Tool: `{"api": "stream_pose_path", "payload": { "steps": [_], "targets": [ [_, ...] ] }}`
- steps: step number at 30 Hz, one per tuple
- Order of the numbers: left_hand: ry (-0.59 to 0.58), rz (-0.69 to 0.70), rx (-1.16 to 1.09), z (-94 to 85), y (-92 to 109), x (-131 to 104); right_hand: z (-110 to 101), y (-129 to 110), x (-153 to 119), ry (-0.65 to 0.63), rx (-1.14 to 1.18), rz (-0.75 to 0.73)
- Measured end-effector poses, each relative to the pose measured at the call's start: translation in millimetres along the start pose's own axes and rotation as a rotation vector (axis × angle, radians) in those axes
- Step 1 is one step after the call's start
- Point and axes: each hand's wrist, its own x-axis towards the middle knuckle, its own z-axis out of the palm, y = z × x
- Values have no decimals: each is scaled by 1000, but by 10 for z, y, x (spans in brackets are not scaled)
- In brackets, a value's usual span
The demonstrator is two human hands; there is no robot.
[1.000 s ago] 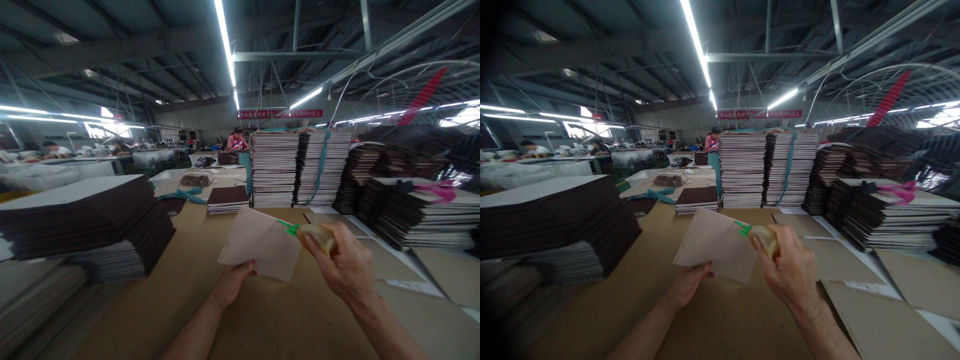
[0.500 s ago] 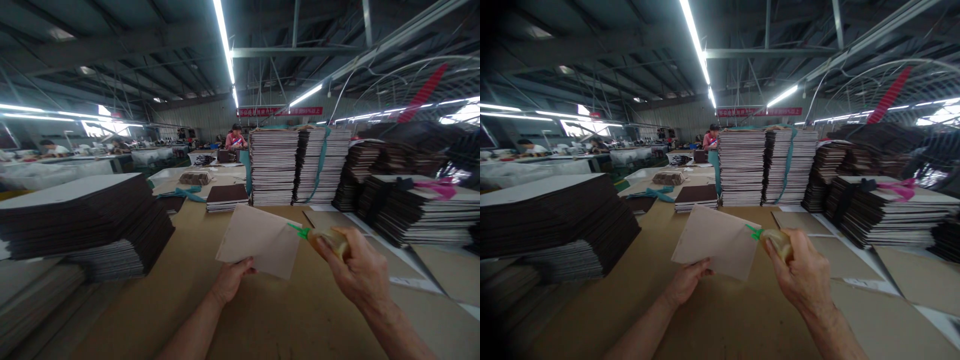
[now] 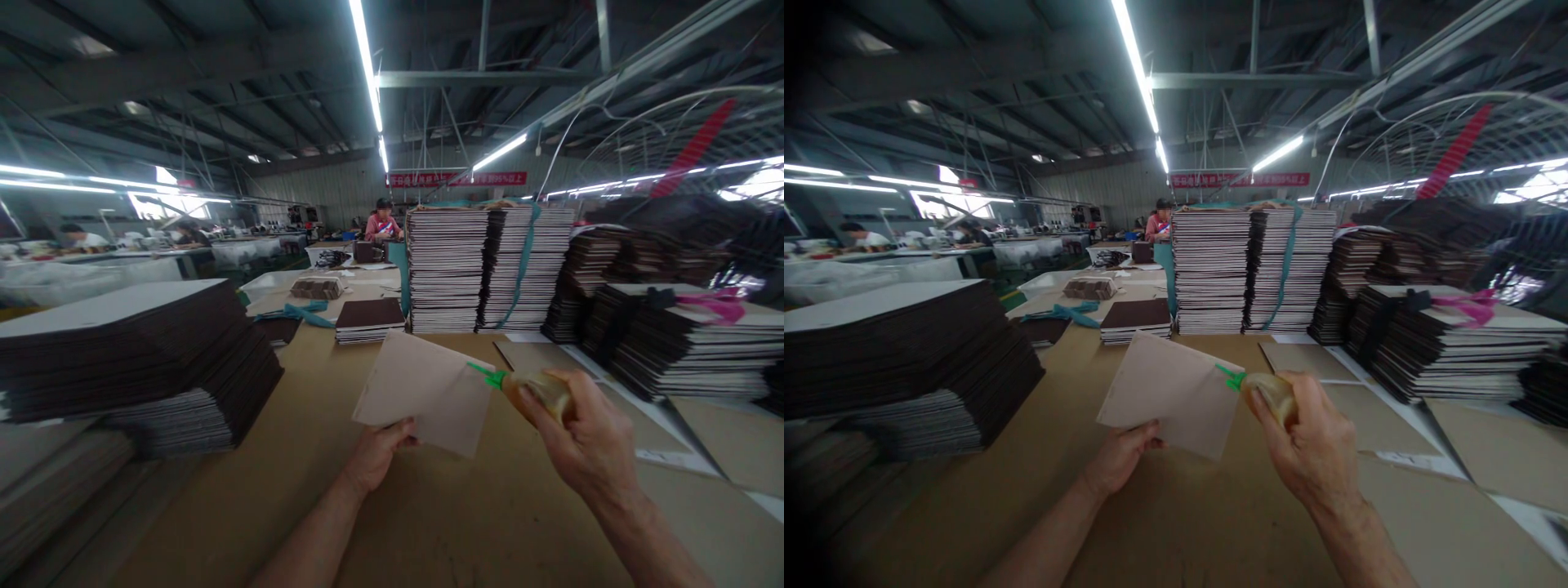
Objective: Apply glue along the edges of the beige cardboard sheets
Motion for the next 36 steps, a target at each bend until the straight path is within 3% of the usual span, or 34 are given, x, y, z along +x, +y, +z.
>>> {"api": "stream_pose_path", "payload": {
  "steps": [4,11,18,26,32,36],
  "targets": [
    [-19,-9,21,0,-8,13,-51,130,-63,-15,-59,22],
    [-23,3,22,-20,-15,14,-30,-20,3,-9,-18,-30],
    [-31,-20,35,11,19,-9,-97,146,-53,-8,-78,33],
    [-6,-21,5,15,36,-20,-60,37,-31,6,-28,1],
    [-2,-40,-8,28,42,-17,-127,212,-126,-51,-78,89],
    [-5,-33,-17,21,40,-11,-125,206,-121,-45,-57,74]
  ]
}}
